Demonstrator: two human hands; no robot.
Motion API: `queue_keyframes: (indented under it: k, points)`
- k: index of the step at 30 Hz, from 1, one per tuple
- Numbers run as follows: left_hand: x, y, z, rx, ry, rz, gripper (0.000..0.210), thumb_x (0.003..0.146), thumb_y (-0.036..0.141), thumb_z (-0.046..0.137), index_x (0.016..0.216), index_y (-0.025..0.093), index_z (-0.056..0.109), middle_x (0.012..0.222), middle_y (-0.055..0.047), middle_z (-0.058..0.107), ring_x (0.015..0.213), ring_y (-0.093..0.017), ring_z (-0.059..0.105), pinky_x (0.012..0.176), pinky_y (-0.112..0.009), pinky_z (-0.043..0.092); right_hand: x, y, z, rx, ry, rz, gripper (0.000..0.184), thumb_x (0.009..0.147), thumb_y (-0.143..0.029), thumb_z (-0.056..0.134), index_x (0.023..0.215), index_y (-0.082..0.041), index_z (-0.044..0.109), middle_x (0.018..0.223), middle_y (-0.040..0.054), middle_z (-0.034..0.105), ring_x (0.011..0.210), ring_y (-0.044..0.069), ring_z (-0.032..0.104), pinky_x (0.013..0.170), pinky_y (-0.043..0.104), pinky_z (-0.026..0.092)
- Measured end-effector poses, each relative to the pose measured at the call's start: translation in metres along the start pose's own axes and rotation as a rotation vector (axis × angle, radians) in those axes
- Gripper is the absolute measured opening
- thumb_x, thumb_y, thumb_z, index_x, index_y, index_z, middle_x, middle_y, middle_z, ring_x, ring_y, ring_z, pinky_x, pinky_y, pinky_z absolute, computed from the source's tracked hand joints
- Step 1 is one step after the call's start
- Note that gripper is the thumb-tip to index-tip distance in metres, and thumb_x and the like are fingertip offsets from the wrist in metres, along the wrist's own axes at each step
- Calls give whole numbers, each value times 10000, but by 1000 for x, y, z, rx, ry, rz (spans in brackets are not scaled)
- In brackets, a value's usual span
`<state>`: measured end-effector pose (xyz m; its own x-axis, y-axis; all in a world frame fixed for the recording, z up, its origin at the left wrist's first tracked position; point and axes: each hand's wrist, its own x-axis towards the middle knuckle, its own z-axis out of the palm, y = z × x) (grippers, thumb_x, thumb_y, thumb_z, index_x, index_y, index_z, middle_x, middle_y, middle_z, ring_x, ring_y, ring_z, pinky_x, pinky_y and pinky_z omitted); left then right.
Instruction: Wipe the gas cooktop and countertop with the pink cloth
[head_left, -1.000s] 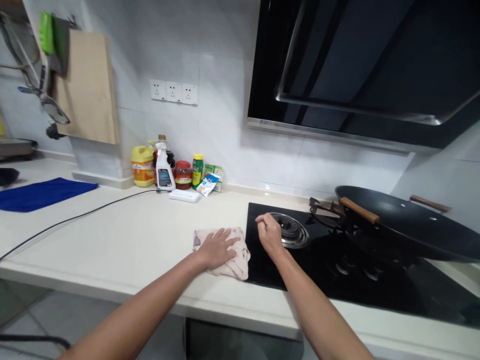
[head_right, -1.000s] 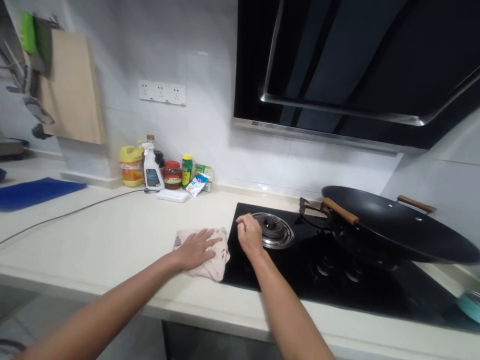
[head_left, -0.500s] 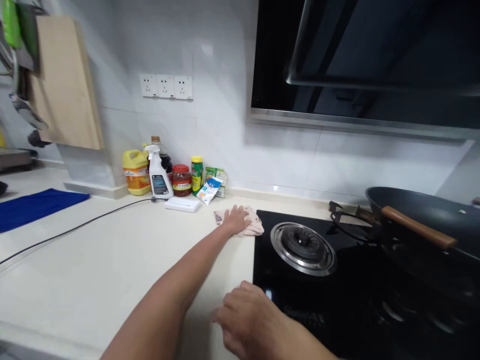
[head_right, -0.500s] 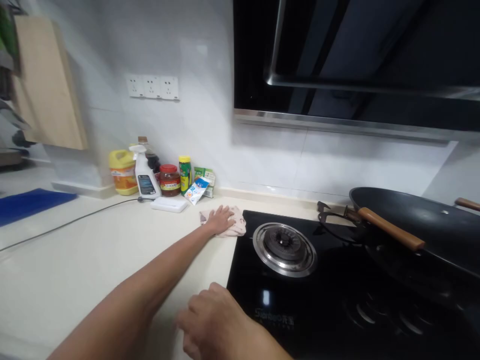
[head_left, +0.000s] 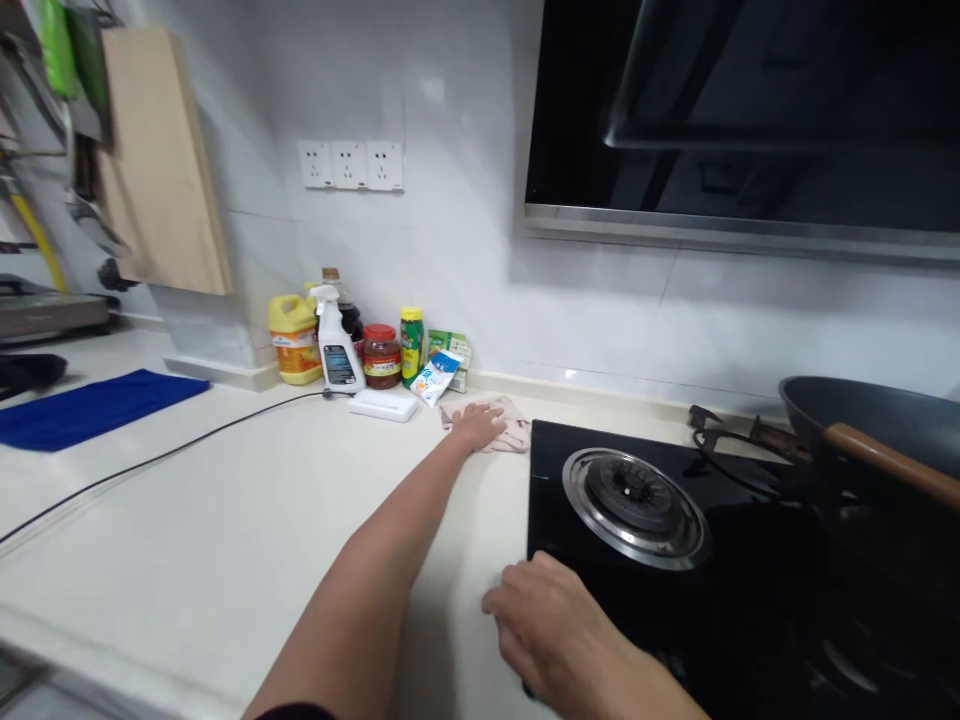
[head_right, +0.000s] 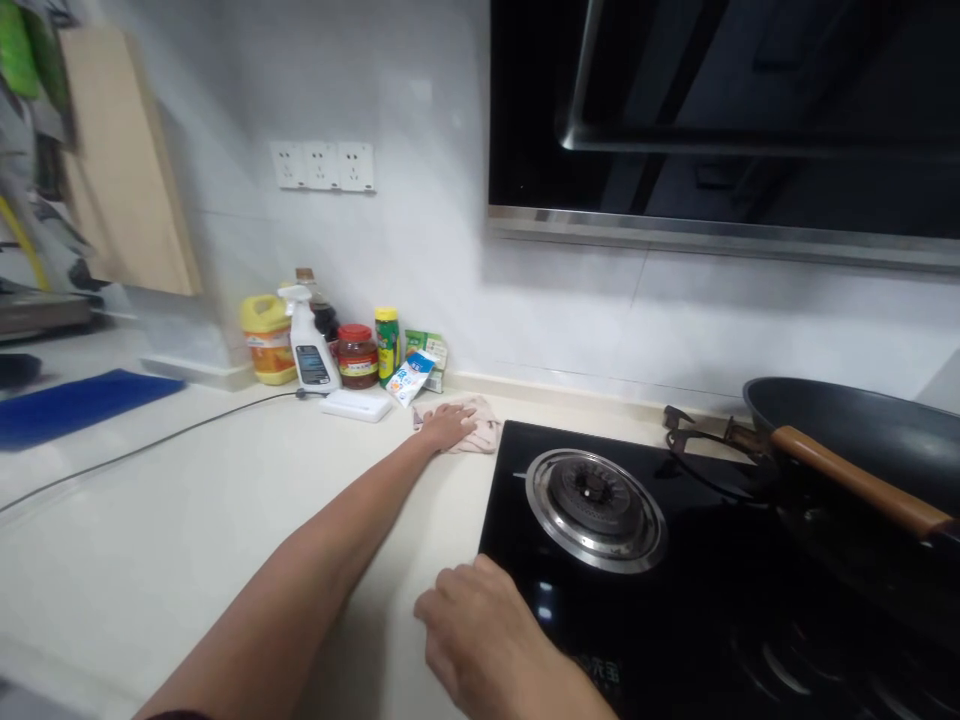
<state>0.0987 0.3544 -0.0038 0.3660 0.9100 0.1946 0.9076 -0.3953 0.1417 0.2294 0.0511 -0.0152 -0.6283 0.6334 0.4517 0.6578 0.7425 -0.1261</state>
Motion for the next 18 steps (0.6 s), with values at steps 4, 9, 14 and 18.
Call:
queue_keyframes:
  k: [4,9,14,18]
  points:
    - [-39,-27,-17,-1,-49,-47,403,968,379,638,1318,187,586,1348,-107,598,1141,-254,630,957,-489,549,3,2,-8,36,15,52,218,894,-84,471,952,-230,623,825,-9,647,725,147,562,744,300,374]
    - [-97,-53,-30,-20,-154,-90,708,918,692,515,1524,337,425,1658,-82,325,1501,-392,283,1169,-654,261,3,6,-9,75,3,64,249,901,-76,474,997,-215,656,868,-2,689,760,145,605,750,295,378]
    - [-146,-93,-47,-30,-194,-201,939,790,859,434,1582,367,323,1703,-46,206,1551,-412,131,1182,-665,169,2,9,-8,95,-2,102,277,917,-90,454,1020,-221,675,937,7,720,818,154,637,779,300,399]
    - [-175,-136,-66,-12,-172,-383,964,772,862,412,1583,347,332,1705,-86,182,1535,-474,127,1127,-752,161,0,15,-9,92,19,125,281,937,-114,435,1029,-212,681,983,24,732,850,161,651,784,304,413]
